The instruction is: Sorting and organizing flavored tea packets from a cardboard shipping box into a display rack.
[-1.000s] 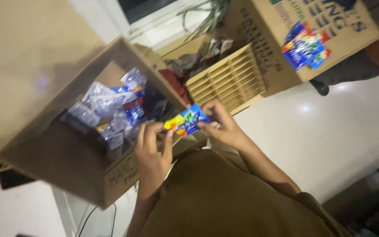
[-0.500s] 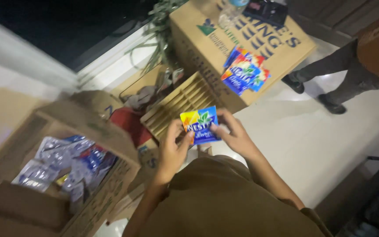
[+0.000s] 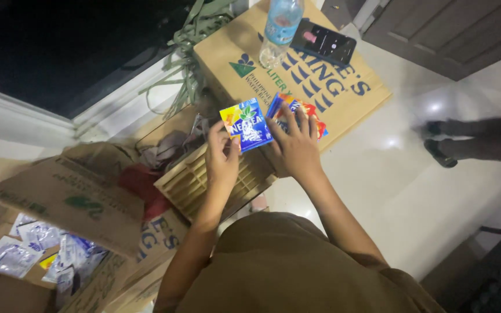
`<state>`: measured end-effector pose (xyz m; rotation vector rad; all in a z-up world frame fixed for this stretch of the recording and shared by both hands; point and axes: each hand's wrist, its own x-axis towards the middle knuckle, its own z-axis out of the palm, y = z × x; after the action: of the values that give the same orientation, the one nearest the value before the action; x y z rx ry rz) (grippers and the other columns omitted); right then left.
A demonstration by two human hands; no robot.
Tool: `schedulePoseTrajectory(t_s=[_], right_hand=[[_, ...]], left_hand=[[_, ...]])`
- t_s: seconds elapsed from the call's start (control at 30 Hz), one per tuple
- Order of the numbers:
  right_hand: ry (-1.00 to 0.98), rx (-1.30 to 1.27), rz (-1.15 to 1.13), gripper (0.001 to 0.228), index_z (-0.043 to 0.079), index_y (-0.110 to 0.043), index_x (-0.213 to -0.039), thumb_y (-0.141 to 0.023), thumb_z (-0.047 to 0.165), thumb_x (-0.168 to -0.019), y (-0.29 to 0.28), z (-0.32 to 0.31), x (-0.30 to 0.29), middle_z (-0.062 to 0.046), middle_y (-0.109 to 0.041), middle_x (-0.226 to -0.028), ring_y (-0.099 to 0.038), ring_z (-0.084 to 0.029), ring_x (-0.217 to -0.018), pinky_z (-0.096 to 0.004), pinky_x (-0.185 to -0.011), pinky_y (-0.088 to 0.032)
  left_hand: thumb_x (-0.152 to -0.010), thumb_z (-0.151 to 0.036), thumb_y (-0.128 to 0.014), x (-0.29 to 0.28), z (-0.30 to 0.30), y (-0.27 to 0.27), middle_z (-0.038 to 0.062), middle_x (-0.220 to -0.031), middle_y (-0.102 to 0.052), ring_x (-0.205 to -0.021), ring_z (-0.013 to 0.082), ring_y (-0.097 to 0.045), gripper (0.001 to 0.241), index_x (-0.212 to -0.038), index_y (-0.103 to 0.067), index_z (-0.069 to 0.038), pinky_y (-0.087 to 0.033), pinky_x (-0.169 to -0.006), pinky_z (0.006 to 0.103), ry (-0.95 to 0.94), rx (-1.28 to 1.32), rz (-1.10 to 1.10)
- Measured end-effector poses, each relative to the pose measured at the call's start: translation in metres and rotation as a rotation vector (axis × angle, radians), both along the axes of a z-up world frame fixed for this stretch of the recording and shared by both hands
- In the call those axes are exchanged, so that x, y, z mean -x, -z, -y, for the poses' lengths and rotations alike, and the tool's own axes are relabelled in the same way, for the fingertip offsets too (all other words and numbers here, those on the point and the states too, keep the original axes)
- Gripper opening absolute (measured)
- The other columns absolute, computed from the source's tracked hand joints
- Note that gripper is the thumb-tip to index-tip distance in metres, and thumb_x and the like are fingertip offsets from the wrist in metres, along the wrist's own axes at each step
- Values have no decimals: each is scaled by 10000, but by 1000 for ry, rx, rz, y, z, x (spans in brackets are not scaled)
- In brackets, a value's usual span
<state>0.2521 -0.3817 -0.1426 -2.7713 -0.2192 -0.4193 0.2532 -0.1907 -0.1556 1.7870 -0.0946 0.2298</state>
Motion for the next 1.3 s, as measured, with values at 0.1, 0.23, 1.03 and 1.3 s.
schedulePoseTrajectory(t_s=[0.1, 0.23, 1.03, 1.3], right_hand=[[-165, -15, -7, 454, 262, -642, -1364, -711, 358, -925, 18, 37, -11, -133, -432, -1589, -378, -405, -1445, -606, -1187, -252], [-354, -65, -32, 467, 269, -651, -1313, -734, 360, -863, 6, 79, -21, -80, -475, -1575, -390, -370, -1483, -581, -1234, -256], [-764, -628, 160, 280, 6, -577, -1172, -636, -37, -902, -4, -66, 11, -188, -585, -1118, -539, -383, -1061, -507, -958, -411], [-1136, -728, -43, 252, -3, -567, -1151, -607, -116, -929, -54, -190, 53, -185, -611, -1084, -595, -345, -986, -431, -900, -486]], left_hand=[[-1002, 18, -588, -14, 13, 0, 85, -1018, -664, -896, 143, -653, 544, -1498, -374, -43, -538, -776, 271, -16, -35, 74], [-1012, 0, -586, -28, 31, 6, 87, -986, -671, -813, 150, -645, 563, -1507, -322, -49, -536, -726, 271, -54, -63, 15], [-956, -109, -722, 136, -53, -61, 149, -1275, -508, -1176, 320, -501, 329, -1279, -661, -115, -450, -1003, 455, -352, -787, 267], [-962, -66, -760, 249, -155, -60, 84, -1094, -581, -1044, 246, -552, 201, -1144, -699, -127, -447, -901, 397, -679, -790, 380]])
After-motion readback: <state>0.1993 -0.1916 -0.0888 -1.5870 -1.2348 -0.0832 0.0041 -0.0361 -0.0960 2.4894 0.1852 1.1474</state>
